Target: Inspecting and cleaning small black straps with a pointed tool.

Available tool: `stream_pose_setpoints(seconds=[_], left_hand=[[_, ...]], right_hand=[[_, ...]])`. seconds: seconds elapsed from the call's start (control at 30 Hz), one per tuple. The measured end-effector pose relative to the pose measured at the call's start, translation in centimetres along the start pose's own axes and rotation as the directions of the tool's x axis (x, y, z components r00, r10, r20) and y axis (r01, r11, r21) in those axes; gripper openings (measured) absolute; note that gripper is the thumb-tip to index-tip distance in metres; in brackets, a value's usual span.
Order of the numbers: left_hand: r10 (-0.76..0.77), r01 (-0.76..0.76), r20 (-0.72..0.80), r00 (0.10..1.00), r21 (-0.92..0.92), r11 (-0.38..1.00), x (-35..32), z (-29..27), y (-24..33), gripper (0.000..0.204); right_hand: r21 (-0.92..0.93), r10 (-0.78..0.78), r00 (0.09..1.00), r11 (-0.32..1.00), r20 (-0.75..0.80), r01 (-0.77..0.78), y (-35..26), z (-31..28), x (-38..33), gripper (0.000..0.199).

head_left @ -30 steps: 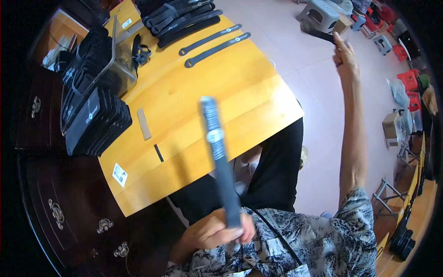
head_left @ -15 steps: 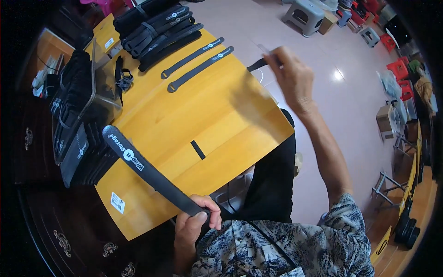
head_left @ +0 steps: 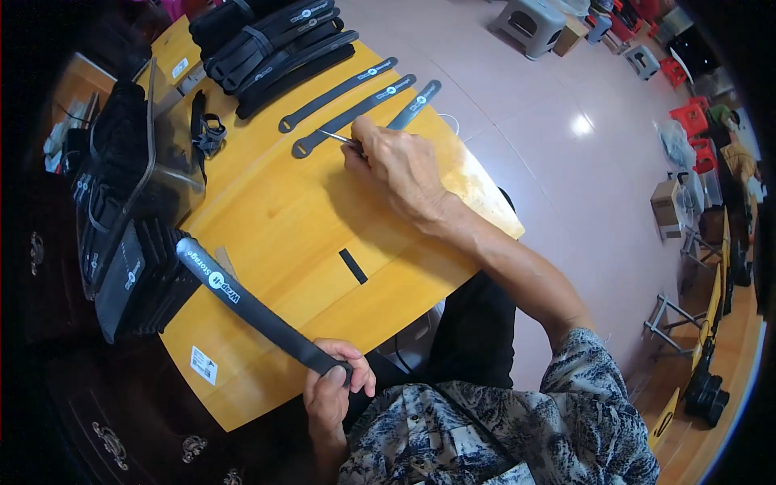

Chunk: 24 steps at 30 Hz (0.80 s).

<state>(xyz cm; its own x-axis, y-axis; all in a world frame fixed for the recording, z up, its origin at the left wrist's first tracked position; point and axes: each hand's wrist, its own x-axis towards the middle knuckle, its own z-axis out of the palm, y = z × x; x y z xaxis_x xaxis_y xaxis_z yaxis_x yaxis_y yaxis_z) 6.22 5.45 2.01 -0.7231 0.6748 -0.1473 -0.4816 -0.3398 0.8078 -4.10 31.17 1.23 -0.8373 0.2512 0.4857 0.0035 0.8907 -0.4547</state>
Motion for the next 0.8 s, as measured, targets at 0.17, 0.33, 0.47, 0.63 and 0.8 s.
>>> stream_pose_setpoints(seconds=[0.17,0.33,0.47,0.63,0.8], left_hand=[[-0.021,0.021,-0.022,1.0,-0.016,1.0,-0.1,-0.9,-0.1,0.036],[-0.016,0.015,-0.033,0.999,-0.029,0.999,-0.3,-1.1,-0.1,0.038],[0.014,-0.014,-0.034,0.999,-0.001,1.0,-0.3,-1.2,-0.3,0.04],[0.079,-0.079,-0.016,0.997,-0.016,0.997,-0.2,-1.7,-0.6,0.049],[0.034,-0.034,-0.01,0.999,-0.064,0.997,-0.1,-1.9,-0.2,0.061]], right_hand=[[0.109,0.129,0.99,0.985,0.049,-0.134,-1.8,2.0,1.0,0.019],[0.116,0.132,0.986,0.983,0.104,-0.144,-2.4,3.1,1.5,0.019],[0.107,0.108,0.985,0.987,0.137,-0.123,-2.4,3.6,1.4,0.02],[0.112,0.113,0.978,0.985,0.175,-0.134,-3.0,3.4,1.5,0.022],[0.102,0.07,0.977,0.991,0.202,-0.092,-2.8,3.7,1.5,0.022]])
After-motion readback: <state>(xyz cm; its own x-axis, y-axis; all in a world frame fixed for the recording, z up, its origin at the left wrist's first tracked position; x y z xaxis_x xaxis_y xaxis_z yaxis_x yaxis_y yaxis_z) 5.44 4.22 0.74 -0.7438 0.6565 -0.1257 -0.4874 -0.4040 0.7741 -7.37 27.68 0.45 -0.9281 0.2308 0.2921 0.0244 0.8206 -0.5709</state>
